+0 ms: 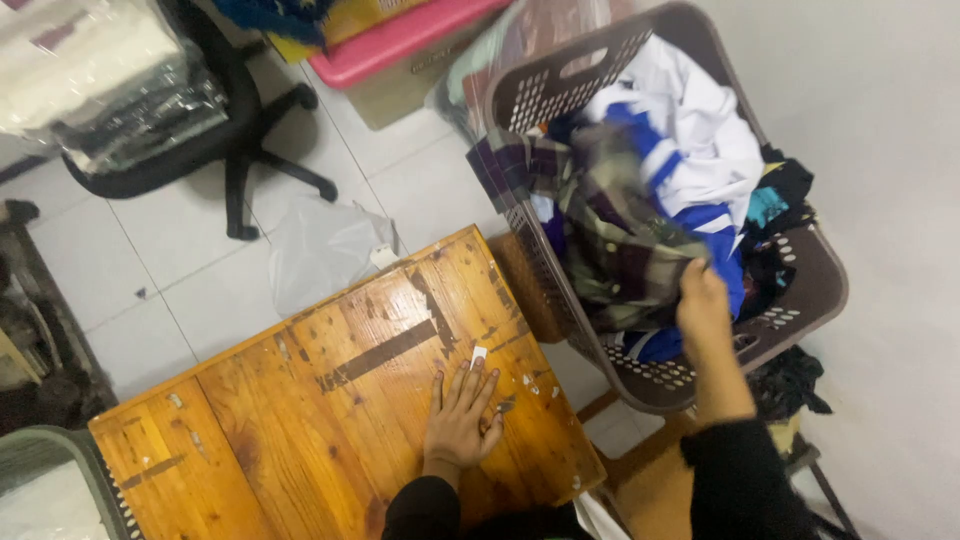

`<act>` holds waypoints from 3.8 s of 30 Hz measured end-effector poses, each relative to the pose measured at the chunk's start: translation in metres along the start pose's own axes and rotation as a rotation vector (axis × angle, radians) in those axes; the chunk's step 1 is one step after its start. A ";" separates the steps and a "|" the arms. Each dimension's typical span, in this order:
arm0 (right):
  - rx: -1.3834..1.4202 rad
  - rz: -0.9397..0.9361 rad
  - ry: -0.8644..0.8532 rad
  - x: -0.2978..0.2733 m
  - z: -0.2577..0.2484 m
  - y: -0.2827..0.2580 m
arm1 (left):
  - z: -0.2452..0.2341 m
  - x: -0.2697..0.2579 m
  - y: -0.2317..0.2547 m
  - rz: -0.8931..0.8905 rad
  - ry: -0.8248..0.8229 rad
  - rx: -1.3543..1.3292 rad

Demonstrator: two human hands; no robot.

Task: Folding a plaid shirt on a wooden table and placing it into a plastic bag for packaging.

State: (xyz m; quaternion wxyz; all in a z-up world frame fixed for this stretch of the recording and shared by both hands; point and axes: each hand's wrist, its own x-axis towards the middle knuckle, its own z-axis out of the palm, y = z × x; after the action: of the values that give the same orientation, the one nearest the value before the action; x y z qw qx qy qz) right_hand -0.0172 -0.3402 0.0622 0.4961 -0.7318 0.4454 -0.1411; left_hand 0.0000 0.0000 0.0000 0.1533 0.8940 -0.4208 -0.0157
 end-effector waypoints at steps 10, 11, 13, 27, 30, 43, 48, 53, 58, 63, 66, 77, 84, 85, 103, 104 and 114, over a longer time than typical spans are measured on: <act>-0.958 -1.519 -0.296 -0.279 -0.007 -0.119 | -0.026 -0.021 -0.006 0.053 -0.047 -0.133; -0.794 -1.381 -0.662 -0.296 0.005 -0.138 | -0.036 -0.040 -0.009 -0.013 -0.019 -0.210; -0.417 -1.019 -1.338 -0.336 0.034 -0.174 | -0.053 -0.077 -0.015 -0.157 0.036 -0.366; -0.903 -0.900 -1.132 -0.383 0.150 -0.006 | -0.155 -0.291 -0.094 -1.268 0.806 -1.491; -1.018 -0.743 -1.111 -0.372 0.142 0.008 | -0.165 -0.321 -0.095 -1.452 0.985 -1.745; -1.160 -0.994 -0.758 -0.333 0.163 0.043 | -0.062 -0.347 -0.133 -1.579 0.762 -1.651; -1.197 -0.955 -0.622 -0.279 0.187 0.068 | -0.088 -0.338 -0.117 -1.578 0.807 -1.551; -0.807 -0.776 -0.441 -0.260 0.178 -0.016 | -0.194 -0.294 -0.116 -1.461 1.058 -1.624; -0.117 -1.052 -0.044 -0.285 0.146 -0.105 | -0.234 -0.279 -0.138 -1.168 1.332 -1.773; -0.610 -1.060 -0.183 -0.291 0.126 -0.069 | -0.226 -0.286 -0.133 -1.135 1.230 -1.833; -0.906 -0.769 -0.389 -0.283 0.115 -0.018 | -0.169 -0.312 -0.141 -1.470 0.932 -1.753; -1.065 -0.582 -0.420 -0.295 0.083 0.048 | -0.131 -0.363 -0.119 -1.383 1.041 -1.825; -0.977 -1.170 -0.711 -0.363 0.136 -0.010 | -0.111 -0.351 -0.104 -1.068 1.141 -1.949; -0.977 -1.169 -0.710 -0.362 0.142 0.000 | -0.107 -0.350 -0.103 -1.067 1.140 -1.949; -1.028 -0.303 -1.258 -0.327 0.069 -0.092 | -0.139 -0.360 -0.083 -1.857 0.805 -1.412; -1.044 -0.335 -1.317 -0.330 0.067 -0.095 | -0.134 -0.363 -0.078 -1.744 0.788 -1.141; 0.134 -0.774 -2.218 -0.371 0.062 -0.231 | -0.185 -0.361 -0.057 -0.887 -0.170 -0.842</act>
State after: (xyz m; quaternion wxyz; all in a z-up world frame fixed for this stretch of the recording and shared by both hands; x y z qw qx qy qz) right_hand -0.0678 0.0159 0.3171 0.5740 -0.5131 -0.4903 0.4084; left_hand -0.1609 0.3559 0.1237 0.4378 0.8422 0.0228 -0.3138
